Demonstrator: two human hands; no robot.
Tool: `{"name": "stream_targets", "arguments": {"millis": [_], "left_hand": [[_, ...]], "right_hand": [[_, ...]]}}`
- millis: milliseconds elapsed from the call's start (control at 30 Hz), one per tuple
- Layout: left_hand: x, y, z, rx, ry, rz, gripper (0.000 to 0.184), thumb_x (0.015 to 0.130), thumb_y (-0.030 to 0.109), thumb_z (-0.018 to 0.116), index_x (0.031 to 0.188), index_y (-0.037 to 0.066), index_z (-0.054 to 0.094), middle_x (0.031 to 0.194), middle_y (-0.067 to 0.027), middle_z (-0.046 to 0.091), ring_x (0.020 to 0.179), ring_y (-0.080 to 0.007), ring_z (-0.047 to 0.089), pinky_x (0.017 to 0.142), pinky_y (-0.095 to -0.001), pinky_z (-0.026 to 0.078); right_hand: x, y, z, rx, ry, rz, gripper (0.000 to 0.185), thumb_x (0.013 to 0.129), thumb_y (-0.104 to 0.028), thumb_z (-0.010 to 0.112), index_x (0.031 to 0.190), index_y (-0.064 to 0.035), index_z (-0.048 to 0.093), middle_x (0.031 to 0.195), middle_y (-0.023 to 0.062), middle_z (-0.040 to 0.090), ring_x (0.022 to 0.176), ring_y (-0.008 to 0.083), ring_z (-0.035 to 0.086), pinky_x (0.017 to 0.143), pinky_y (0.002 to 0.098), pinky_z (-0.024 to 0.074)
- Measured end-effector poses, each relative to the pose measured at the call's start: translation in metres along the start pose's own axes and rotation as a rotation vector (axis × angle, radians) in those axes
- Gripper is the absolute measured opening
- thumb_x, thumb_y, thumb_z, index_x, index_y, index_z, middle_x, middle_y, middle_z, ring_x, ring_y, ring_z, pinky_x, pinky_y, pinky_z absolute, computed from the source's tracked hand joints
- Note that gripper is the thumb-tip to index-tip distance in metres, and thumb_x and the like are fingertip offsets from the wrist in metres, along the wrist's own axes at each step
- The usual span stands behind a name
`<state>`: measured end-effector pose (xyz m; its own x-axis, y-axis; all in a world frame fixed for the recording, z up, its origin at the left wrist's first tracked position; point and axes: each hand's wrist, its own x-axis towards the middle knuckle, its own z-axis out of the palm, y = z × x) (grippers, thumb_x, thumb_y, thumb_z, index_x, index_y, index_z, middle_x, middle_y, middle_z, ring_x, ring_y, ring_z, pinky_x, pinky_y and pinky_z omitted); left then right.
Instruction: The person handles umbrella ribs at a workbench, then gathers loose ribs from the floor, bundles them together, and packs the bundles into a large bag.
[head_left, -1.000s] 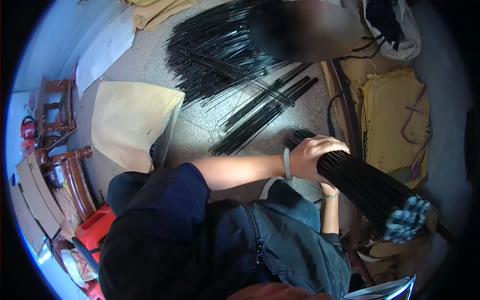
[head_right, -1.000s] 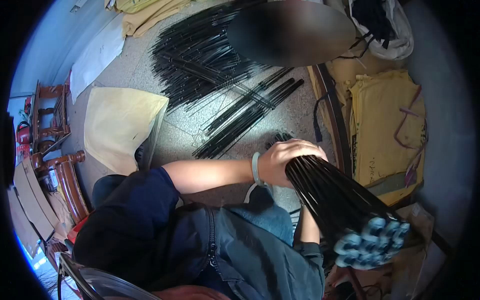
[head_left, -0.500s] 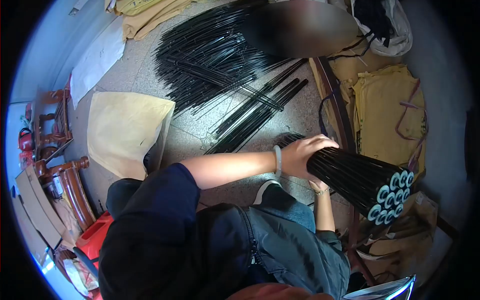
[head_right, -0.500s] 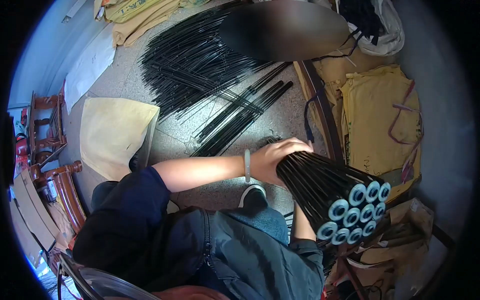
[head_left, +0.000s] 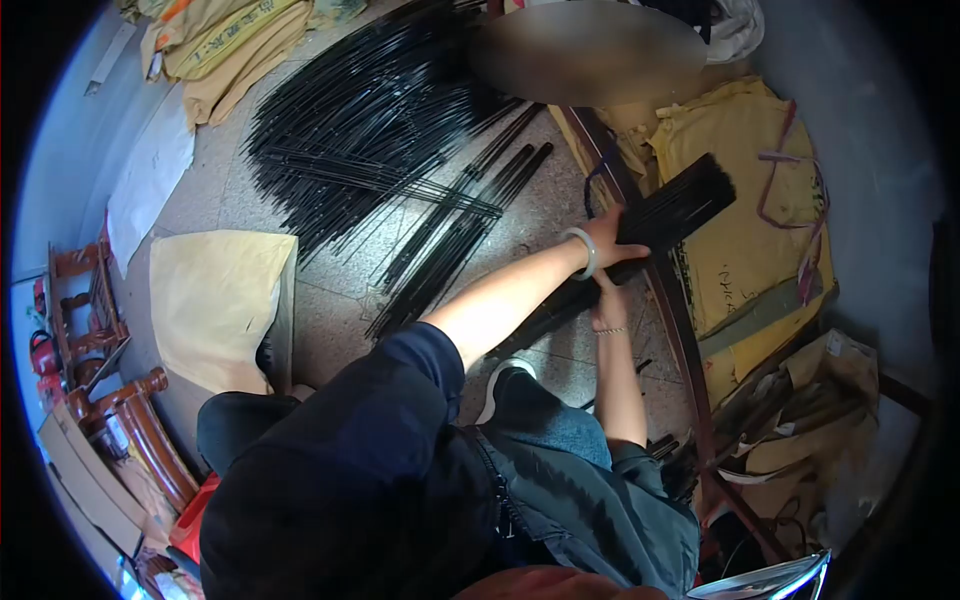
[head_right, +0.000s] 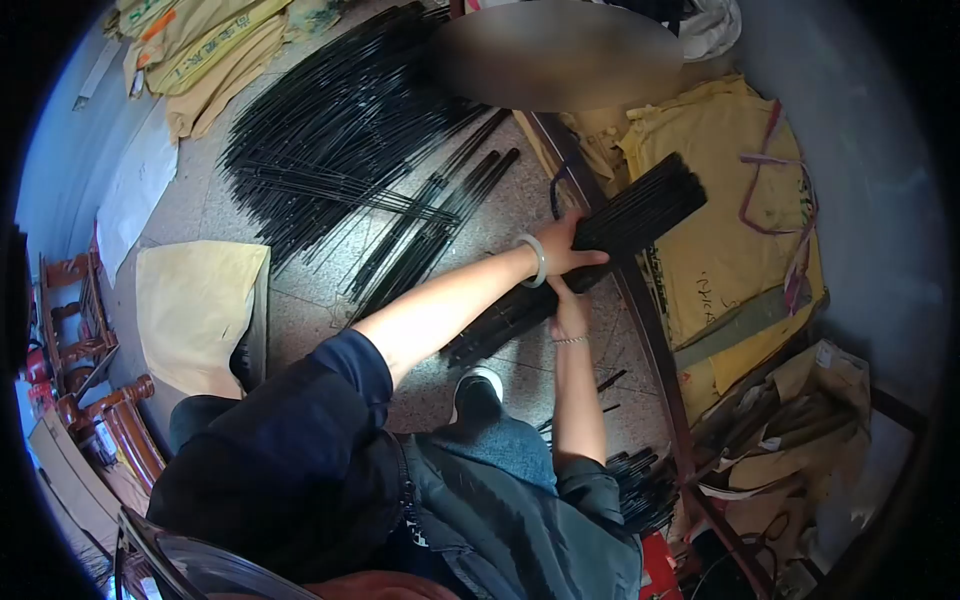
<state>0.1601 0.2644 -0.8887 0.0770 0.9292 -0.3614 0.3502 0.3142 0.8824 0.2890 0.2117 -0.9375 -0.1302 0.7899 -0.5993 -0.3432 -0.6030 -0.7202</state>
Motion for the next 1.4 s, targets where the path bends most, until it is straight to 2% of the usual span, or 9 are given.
{"name": "stream_targets", "arguments": {"millis": [267, 400, 533, 633, 733, 1000, 1200, 1300, 1400], "left_hand": [[0.000, -0.030, -0.012, 0.231, 0.018, -0.088, 0.089, 0.075, 0.055, 0.065, 0.137, 0.000, 0.031, 0.130, -0.0260, 0.043, 0.123, -0.0393, 0.041, 0.101, -0.0452, 0.036], [-0.052, -0.053, -0.117, 0.633, 0.239, 0.480, 0.074, 0.081, 0.048, 0.061, 0.136, 0.004, 0.038, 0.133, -0.0206, 0.044, 0.126, -0.0345, 0.040, 0.105, -0.0467, 0.030], [-0.111, -0.122, -0.196, 1.263, -0.036, -0.020, 0.097, 0.068, 0.052, 0.072, 0.143, 0.013, 0.025, 0.140, -0.0157, 0.036, 0.135, -0.0330, 0.025, 0.110, -0.0557, 0.009], [-0.103, -0.156, -0.217, 1.165, -0.017, 0.139, 0.035, 0.083, 0.021, 0.058, 0.114, 0.008, 0.050, 0.100, -0.0095, 0.060, 0.103, -0.0269, 0.056, 0.092, -0.0414, 0.042], [-0.090, -0.089, -0.221, 1.170, 0.180, 0.385, 0.011, 0.084, 0.014, 0.051, 0.091, 0.006, 0.049, 0.084, -0.0073, 0.058, 0.084, -0.0253, 0.061, 0.069, -0.0376, 0.049], [-0.055, 0.105, -0.133, 0.528, 0.060, 0.183, 0.033, 0.093, 0.024, 0.048, 0.108, -0.005, 0.046, 0.065, -0.0204, 0.059, 0.062, -0.0325, 0.062, 0.055, -0.0413, 0.050], [0.027, 0.023, -0.022, 0.266, 0.334, 0.487, 0.057, 0.087, 0.035, 0.060, 0.122, -0.005, 0.041, 0.102, -0.0315, 0.056, 0.095, -0.0426, 0.057, 0.081, -0.0452, 0.046], [-0.002, -0.005, -0.029, 0.624, 0.601, 0.531, 0.085, 0.074, 0.047, 0.072, 0.133, -0.002, 0.035, 0.118, -0.0281, 0.051, 0.109, -0.0400, 0.052, 0.090, -0.0419, 0.043], [-0.016, -0.067, -0.015, 0.426, 0.541, -0.028, 0.096, 0.063, 0.054, 0.077, 0.133, 0.000, 0.039, 0.116, -0.0231, 0.057, 0.110, -0.0355, 0.055, 0.092, -0.0388, 0.043]], "right_hand": [[0.014, 0.018, -0.004, 0.134, -0.013, 0.018, 0.057, 0.074, -0.007, 0.076, 0.123, 0.0011, 0.049, 0.119, 0.0075, 0.056, 0.108, 0.0195, 0.053, 0.090, 0.0319, 0.0433], [0.011, 0.020, -0.003, 0.063, 0.011, -0.039, 0.055, 0.074, -0.009, 0.077, 0.122, 0.0007, 0.051, 0.120, 0.0077, 0.056, 0.109, 0.0188, 0.053, 0.094, 0.0305, 0.0413], [0.014, 0.022, -0.007, 0.030, -0.002, -0.050, 0.059, 0.073, -0.014, 0.078, 0.123, -0.0011, 0.050, 0.119, 0.0074, 0.056, 0.109, 0.0204, 0.054, 0.094, 0.0328, 0.0431], [0.014, 0.022, -0.004, 0.027, 0.014, -0.070, 0.059, 0.073, -0.013, 0.078, 0.123, -0.0007, 0.050, 0.120, 0.0077, 0.056, 0.110, 0.0203, 0.054, 0.094, 0.0323, 0.0430], [0.011, 0.020, -0.004, 0.035, -0.011, -0.049, 0.059, 0.074, -0.013, 0.077, 0.124, -0.0010, 0.049, 0.120, 0.0076, 0.056, 0.110, 0.0203, 0.054, 0.094, 0.0320, 0.0426], [0.007, 0.016, 0.000, 0.060, 0.011, -0.087, 0.057, 0.073, -0.009, 0.078, 0.121, 0.0027, 0.051, 0.119, 0.0082, 0.057, 0.106, 0.0187, 0.055, 0.092, 0.0300, 0.0436], [0.008, 0.017, -0.006, 0.068, 0.000, -0.023, 0.057, 0.074, -0.010, 0.077, 0.122, 0.0024, 0.051, 0.119, 0.0074, 0.057, 0.105, 0.0176, 0.055, 0.091, 0.0292, 0.0434], [0.012, 0.029, -0.029, 0.074, -0.040, 0.006, 0.056, 0.075, -0.010, 0.076, 0.124, 0.0004, 0.050, 0.121, 0.0065, 0.055, 0.107, 0.0174, 0.054, 0.092, 0.0295, 0.0426], [0.021, 0.040, -0.035, 0.139, -0.151, 0.044, 0.056, 0.076, -0.010, 0.074, 0.125, -0.0013, 0.049, 0.123, 0.0059, 0.054, 0.110, 0.0172, 0.052, 0.094, 0.0303, 0.0410]]}}
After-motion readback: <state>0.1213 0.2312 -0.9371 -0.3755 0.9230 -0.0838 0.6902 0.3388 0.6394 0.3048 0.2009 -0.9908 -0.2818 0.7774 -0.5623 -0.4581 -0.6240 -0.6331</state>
